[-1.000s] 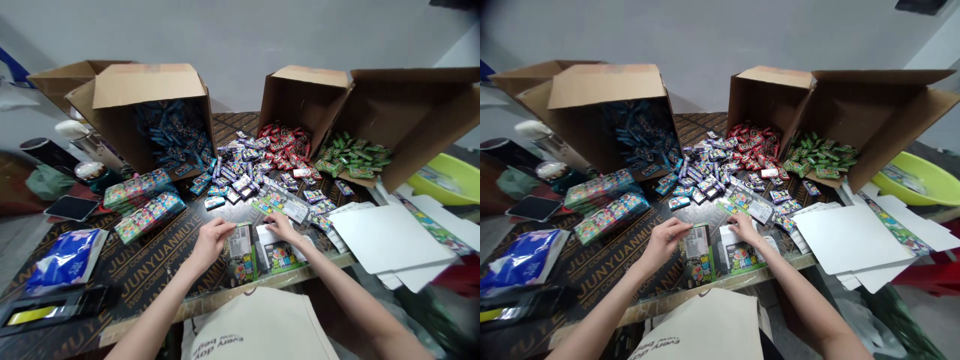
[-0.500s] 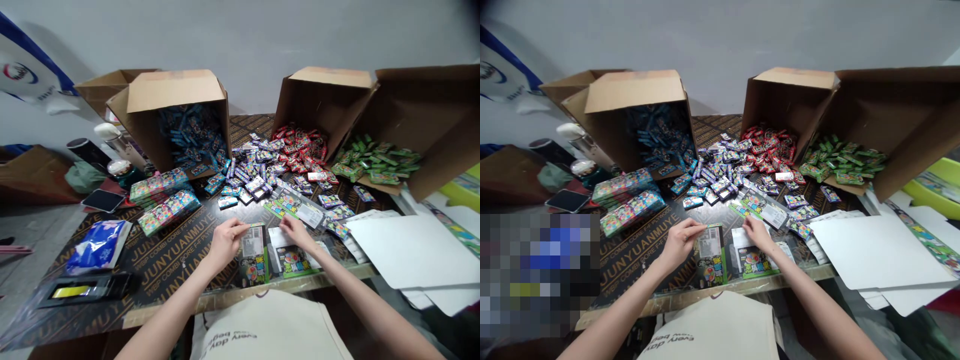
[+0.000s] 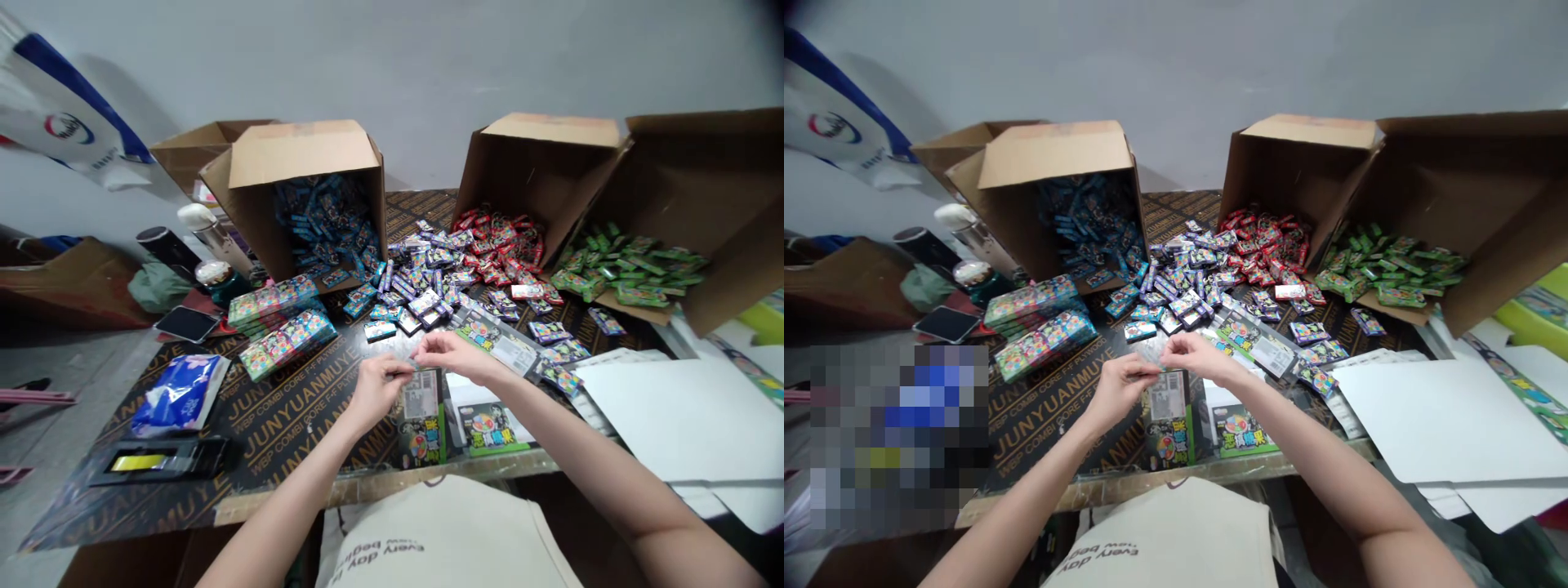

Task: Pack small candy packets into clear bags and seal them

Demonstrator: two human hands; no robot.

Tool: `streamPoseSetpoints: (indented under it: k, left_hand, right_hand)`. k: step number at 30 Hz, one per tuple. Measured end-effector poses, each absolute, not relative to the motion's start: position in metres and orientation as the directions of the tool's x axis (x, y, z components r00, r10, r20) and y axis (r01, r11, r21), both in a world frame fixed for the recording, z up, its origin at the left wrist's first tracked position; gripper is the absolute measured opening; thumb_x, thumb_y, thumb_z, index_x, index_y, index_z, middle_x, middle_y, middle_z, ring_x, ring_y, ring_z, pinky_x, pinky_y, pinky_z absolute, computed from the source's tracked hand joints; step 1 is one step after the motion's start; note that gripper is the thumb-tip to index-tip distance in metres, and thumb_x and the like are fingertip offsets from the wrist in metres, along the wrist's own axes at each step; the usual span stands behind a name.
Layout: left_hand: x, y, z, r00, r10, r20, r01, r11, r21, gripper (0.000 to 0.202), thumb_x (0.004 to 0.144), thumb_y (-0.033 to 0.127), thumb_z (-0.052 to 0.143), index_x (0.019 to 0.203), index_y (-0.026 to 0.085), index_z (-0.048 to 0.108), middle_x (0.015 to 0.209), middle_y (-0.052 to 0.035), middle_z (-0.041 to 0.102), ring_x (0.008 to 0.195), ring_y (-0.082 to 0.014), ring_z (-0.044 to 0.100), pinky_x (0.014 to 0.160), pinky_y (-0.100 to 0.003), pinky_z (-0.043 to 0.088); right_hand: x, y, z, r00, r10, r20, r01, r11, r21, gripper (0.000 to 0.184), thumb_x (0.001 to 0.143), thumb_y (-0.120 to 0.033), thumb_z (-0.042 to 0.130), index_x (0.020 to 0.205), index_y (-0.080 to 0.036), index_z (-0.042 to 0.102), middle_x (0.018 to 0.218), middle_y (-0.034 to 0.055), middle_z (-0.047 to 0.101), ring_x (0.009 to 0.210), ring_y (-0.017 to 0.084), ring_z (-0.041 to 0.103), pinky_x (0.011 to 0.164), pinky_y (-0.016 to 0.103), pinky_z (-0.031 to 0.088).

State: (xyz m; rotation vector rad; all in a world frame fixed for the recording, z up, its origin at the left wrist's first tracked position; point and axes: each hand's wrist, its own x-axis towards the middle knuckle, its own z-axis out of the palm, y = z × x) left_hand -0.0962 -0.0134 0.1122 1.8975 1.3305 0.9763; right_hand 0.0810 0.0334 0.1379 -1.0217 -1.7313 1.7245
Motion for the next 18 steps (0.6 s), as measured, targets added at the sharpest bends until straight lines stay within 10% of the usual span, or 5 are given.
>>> streamPoseSetpoints:
  k: [12, 18]
  left_hand:
    - [-0.079, -0.02, 0.107, 0.023, 0.95, 0.31, 0.537, -0.273, 0.798, 0.017, 0.068, 0.025, 0.067, 0.06, 0.014, 0.057, 0.061, -0.0007, 0.059, 0.059, -0.0129, 0.055, 0.058, -0.024, 0.044]
    - [-0.096, -0.017, 0.101, 0.206, 0.926, 0.317, 0.695, -0.367, 0.618, 0.022, 0.085, 0.025, 0.048, 0.099, 0.02, 0.064, 0.076, -0.0024, 0.053, 0.066, -0.0129, 0.052, 0.063, -0.025, 0.043]
  right_hand:
    - [0.076, 0.034, 0.111, -0.579, 0.806, -0.123, 0.234, 0.02, -0.972, 0.02, 0.068, -0.031, 0.065, 0.067, -0.014, 0.054, 0.058, -0.0031, 0.053, 0.054, 0.009, 0.047, 0.052, 0.02, 0.033]
    - [0.095, 0.045, 0.099, -0.307, 0.95, -0.06, 0.338, 0.05, -0.94, 0.028, 0.075, -0.025, 0.051, 0.103, -0.022, 0.048, 0.067, -0.0027, 0.058, 0.061, 0.013, 0.054, 0.059, 0.025, 0.041]
